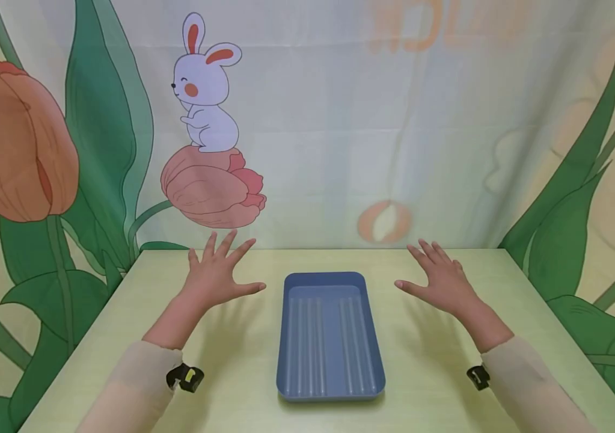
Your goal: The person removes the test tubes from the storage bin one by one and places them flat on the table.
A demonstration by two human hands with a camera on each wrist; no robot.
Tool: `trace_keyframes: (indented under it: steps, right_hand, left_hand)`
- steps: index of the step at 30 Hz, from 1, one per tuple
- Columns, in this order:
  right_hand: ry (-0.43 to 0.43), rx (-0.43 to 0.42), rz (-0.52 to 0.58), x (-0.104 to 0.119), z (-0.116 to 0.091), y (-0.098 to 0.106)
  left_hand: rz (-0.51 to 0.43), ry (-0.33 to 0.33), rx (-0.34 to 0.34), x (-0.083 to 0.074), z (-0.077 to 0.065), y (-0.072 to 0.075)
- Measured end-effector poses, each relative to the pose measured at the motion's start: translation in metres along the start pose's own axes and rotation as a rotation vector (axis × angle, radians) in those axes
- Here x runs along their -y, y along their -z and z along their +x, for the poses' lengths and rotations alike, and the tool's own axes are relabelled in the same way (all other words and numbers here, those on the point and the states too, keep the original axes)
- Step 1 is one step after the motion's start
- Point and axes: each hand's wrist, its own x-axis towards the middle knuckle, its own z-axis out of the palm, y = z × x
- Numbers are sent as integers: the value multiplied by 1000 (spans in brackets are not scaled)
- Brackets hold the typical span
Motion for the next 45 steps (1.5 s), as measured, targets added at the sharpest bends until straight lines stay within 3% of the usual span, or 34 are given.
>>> trace_keyframes:
  steps: [6, 13, 21, 34, 45]
  right_hand:
    - [6, -42, 10, -1, -2, -3]
    - [0, -59, 104, -2, -5, -6]
    - [5, -92, 204, -1, -10, -13]
    - [-9, -89, 323, 2, -14, -26]
    - [-51, -52, 409, 8, -19, -28]
  left_hand:
    - [-16, 11, 1, -2, -1, -1]
    - [-34, 11, -28, -3, -3, -6]
    - [-133, -9, -69, -2, -11, -15]
    - [-394, 39, 14, 1, -23, -27]
    - [-507, 51, 51, 4, -32, -35]
